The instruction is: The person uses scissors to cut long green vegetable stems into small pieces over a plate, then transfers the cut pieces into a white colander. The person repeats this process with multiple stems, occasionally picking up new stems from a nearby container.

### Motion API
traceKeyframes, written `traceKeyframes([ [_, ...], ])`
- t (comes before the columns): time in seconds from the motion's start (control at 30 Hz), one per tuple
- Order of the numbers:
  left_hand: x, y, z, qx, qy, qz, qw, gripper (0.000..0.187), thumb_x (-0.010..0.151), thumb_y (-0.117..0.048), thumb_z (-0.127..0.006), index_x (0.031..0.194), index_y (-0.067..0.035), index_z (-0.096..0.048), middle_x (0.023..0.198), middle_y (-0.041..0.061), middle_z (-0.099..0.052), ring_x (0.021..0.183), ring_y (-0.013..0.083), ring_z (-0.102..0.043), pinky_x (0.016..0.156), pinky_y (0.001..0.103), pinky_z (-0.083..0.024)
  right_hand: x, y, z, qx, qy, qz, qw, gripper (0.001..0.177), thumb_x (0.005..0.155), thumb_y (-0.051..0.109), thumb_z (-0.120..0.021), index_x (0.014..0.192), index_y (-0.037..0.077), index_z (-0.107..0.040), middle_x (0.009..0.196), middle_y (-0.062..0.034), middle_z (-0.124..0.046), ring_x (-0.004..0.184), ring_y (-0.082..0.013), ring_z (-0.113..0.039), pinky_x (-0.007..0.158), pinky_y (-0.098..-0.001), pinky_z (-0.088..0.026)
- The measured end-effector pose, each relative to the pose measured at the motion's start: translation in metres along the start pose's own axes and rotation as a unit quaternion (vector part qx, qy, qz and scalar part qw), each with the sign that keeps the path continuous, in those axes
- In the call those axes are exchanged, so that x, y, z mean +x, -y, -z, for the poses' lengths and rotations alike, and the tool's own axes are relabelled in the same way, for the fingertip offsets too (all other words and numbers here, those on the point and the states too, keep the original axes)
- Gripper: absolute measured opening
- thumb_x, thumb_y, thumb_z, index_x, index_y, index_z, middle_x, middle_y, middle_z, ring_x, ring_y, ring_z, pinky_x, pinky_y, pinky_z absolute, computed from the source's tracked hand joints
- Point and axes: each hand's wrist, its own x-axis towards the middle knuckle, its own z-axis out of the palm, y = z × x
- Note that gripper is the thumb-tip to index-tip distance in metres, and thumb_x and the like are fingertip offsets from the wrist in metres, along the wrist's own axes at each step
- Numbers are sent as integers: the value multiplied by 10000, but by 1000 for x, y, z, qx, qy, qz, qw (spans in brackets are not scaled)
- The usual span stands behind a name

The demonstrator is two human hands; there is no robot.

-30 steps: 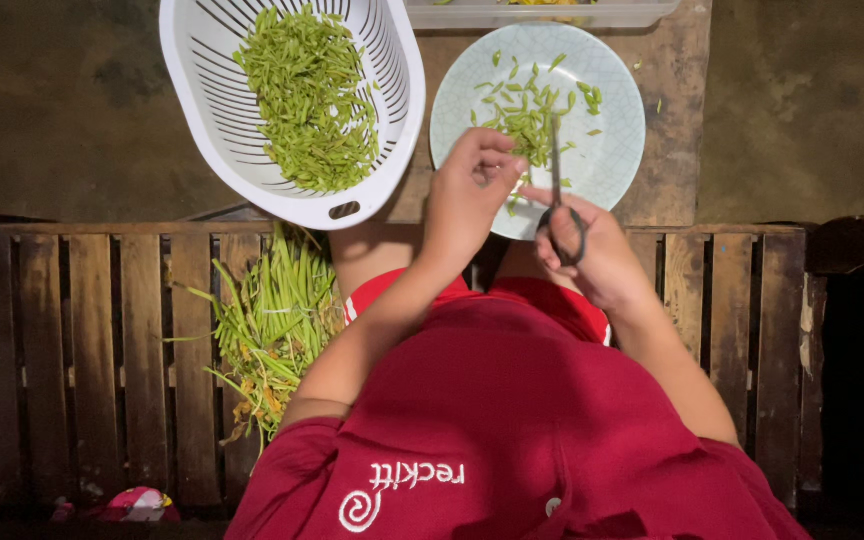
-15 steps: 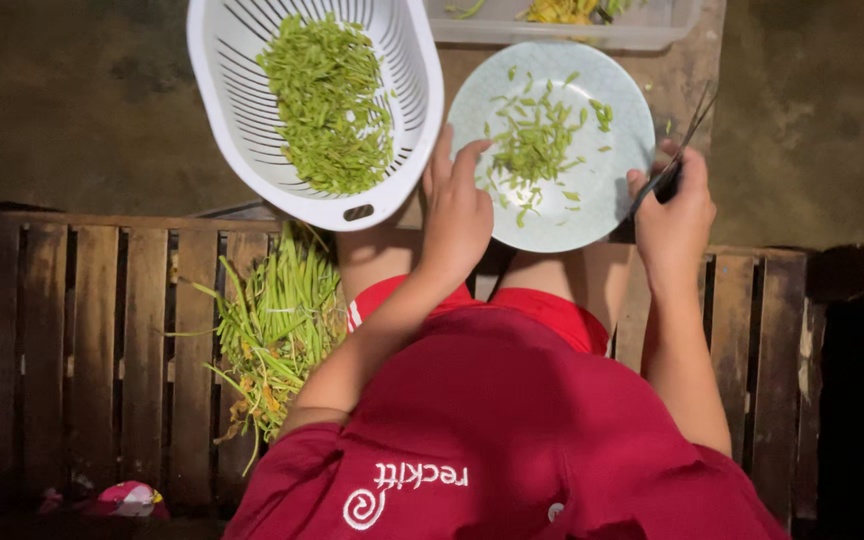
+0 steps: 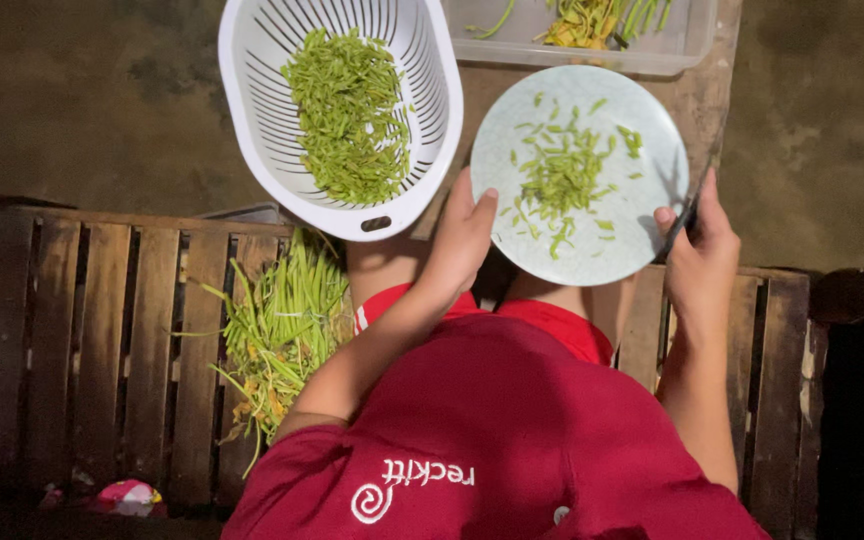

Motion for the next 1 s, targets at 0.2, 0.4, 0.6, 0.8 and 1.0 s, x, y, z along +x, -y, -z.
traceKeyframes([
  [0.2,-7,9,9,34,-45,-21,998,371,1056,13,-438,1424,51,-446,1355,186,-587,1258,234,-555,1119,349,-426,21,15,16,18,16,-48,999,663,1123,160,-537,1643,-14,-164,1250,-109,-648,1042,-98,-620,918,-249,-538],
  [0.4,-15,2,19,73,-49,-34,996,547,1019,33,-443,1544,33,-290,1529,202,-449,1410,279,-437,1194,344,-303,23,33,-2,-327,-61,3,943,543,1018,118,-768,1503,30,-538,916,-228,-704,722,-241,-648,730,-365,-534],
  [0.6,-16,1,22,112,-49,-51,991,598,1030,44,-449,1581,47,-217,1613,219,-366,1495,298,-355,1237,350,-236,19,16,-16,-437,-43,138,888,587,1001,-25,-670,1522,-158,-436,929,-278,-651,810,-428,-641,718,-482,-512],
  [0.8,-11,2,20,92,-46,-34,994,598,1024,42,-435,1582,35,-220,1598,211,-389,1472,291,-387,1221,344,-269,25,18,-10,-514,-33,68,854,533,935,41,-665,1452,-72,-597,906,-250,-668,788,-447,-656,695,-516,-522],
  [1.0,-16,-6,21,71,-47,4,996,552,1007,44,-425,1549,38,-320,1544,190,-478,1424,274,-464,1198,335,-313,24,22,-12,-543,-41,63,836,198,1010,210,-697,1099,51,-772,927,-200,-675,839,-426,-663,691,-523,-514],
])
